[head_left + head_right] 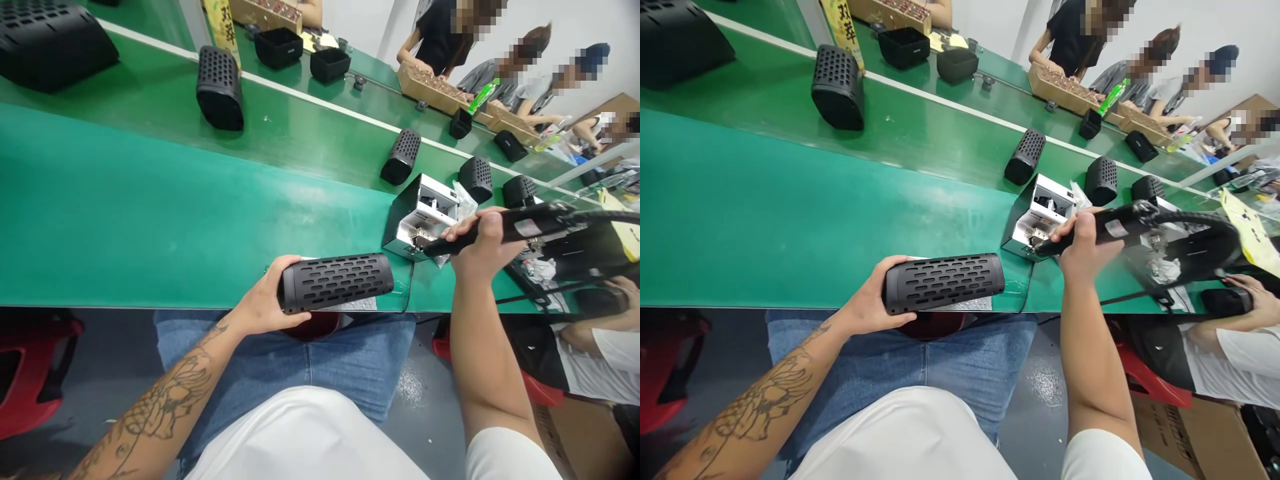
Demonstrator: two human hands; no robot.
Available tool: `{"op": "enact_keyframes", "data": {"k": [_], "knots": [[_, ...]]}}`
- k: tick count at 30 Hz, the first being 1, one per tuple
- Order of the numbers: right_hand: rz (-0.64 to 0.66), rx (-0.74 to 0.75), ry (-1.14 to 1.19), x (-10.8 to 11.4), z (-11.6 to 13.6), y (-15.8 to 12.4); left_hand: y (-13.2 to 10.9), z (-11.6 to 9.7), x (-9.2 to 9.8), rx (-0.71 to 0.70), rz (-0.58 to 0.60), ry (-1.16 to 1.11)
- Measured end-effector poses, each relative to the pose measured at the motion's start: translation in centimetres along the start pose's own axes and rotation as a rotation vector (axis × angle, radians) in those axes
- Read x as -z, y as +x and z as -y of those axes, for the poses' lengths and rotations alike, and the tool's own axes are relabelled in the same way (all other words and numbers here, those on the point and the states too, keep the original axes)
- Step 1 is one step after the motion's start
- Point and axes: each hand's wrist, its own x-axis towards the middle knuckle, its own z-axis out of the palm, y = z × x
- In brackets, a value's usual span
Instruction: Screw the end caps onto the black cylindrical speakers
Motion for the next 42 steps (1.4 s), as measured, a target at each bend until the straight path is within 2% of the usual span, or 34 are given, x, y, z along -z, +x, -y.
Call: {"op": "enact_keyframes", "data": {"k": [3, 6, 9, 14, 20, 28, 30, 33, 38, 40, 42], "knots": [[0.110, 0.031, 0.145, -1.3, 3.7, -2.8, 0.1, -0.1, 0.0, -0.006, 0.013, -0.012], [0.309, 0.003, 0.294, -3.4, 7.2, -6.6, 0.1, -0.2, -0.1, -0.007, 0.010, -0.014], [0.464, -0.019, 0.350, -5.6, 8.5, -9.4, 0.2, -0.3, -0.2, -0.013, 0.005, -0.022], [0.633, -0.044, 0.368, -7.2, 6.4, -9.6, 0.5, -0.8, -0.4, -0.027, 0.011, -0.063], [0.634, -0.030, 0.370, -8.2, 5.2, -9.6, 0.8, -0.9, -0.6, -0.044, 0.001, -0.068], [0.771, 0.039, 0.426, -8.8, 4.3, -9.9, 1.1, -1.2, -0.7, -0.071, -0.002, -0.058], [0.781, 0.052, 0.420, -8.5, 3.7, -9.8, 1.1, -1.2, -0.7, -0.069, 0.000, -0.050], [0.775, -0.004, 0.349, -7.7, 2.2, -10.0, 1.0, -1.3, -0.6, -0.045, -0.002, -0.039], [0.785, -0.071, 0.299, -7.1, -0.5, -11.7, 0.9, -1.2, -0.4, -0.056, 0.002, -0.024], [0.764, -0.065, 0.289, -7.1, -0.5, -12.3, 0.8, -1.0, -0.3, -0.070, 0.000, -0.020], [0.705, -0.053, 0.273, -7.0, 0.5, -12.1, 0.9, -0.9, -0.1, -0.075, -0.003, -0.015]]}}
